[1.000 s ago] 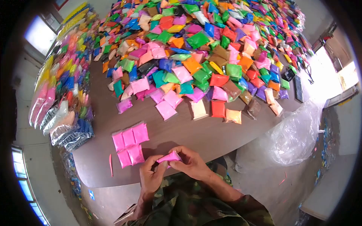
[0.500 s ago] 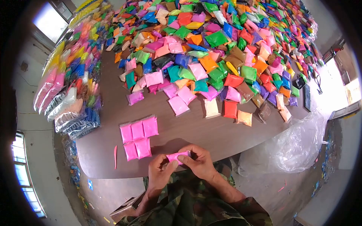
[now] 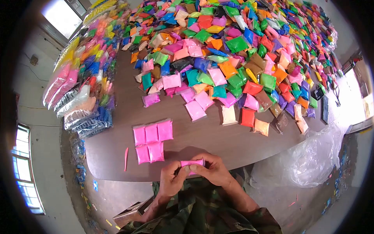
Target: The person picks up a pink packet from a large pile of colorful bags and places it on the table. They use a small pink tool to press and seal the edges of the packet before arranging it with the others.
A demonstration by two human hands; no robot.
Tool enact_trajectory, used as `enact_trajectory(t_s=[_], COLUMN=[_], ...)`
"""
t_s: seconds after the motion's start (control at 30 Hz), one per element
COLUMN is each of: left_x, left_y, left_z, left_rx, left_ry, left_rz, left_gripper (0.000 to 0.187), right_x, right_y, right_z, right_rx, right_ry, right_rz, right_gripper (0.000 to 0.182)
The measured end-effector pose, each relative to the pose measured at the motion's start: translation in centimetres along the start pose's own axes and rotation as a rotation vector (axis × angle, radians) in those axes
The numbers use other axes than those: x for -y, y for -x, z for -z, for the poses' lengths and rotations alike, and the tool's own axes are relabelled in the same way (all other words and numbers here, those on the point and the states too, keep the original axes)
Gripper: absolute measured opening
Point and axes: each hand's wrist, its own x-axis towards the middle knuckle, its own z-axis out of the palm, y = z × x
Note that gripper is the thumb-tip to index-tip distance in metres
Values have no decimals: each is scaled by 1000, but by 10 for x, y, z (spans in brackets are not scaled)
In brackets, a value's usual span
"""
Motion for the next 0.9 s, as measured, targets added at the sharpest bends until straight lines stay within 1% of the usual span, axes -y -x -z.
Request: enact_trajectory(t_s=[0.1, 0.13, 0.23, 0.3, 0.33, 0.43, 0.53, 0.63, 0.73, 0.83, 0.9], left_x=[-5, -5, -3, -1, -1, -16, -4, 0, -4, -5, 0], left_y=[1, 2, 5, 8, 9, 6, 6, 3, 0, 0, 4], left_z=[0, -1, -8, -9, -9, -13, -13, -8, -4, 0, -3], left_rx=[56, 73, 38, 43, 44, 13, -31, -11, -35, -13, -61], left_ry=[117, 157, 222, 235, 242, 318, 221, 163, 2, -79, -15], left_rz=[78, 100, 153, 172, 181, 121, 117, 58, -51, -46, 55], left_gripper=[19, 20, 27, 26, 26, 23, 15, 20, 24, 21, 17], right_x=[-3, -4, -14, -19, -18, -10, -5, 4, 8, -1, -6], right_y=[4, 5, 5, 3, 3, 2, 1, -2, -3, -3, -2], right_z=[3, 4, 4, 0, -1, -1, 0, -2, -7, 2, 3], right_rx=[-71, -87, -157, -212, -198, -154, -111, -77, -34, -15, -16], right_ry=[-35, -64, -156, -219, -206, -165, -96, 8, 44, 40, 19], right_rz=[-48, -30, 24, 63, 57, 30, -19, -45, -37, -14, 29], right_gripper=[19, 19, 19, 19, 20, 21, 23, 23, 24, 23, 23])
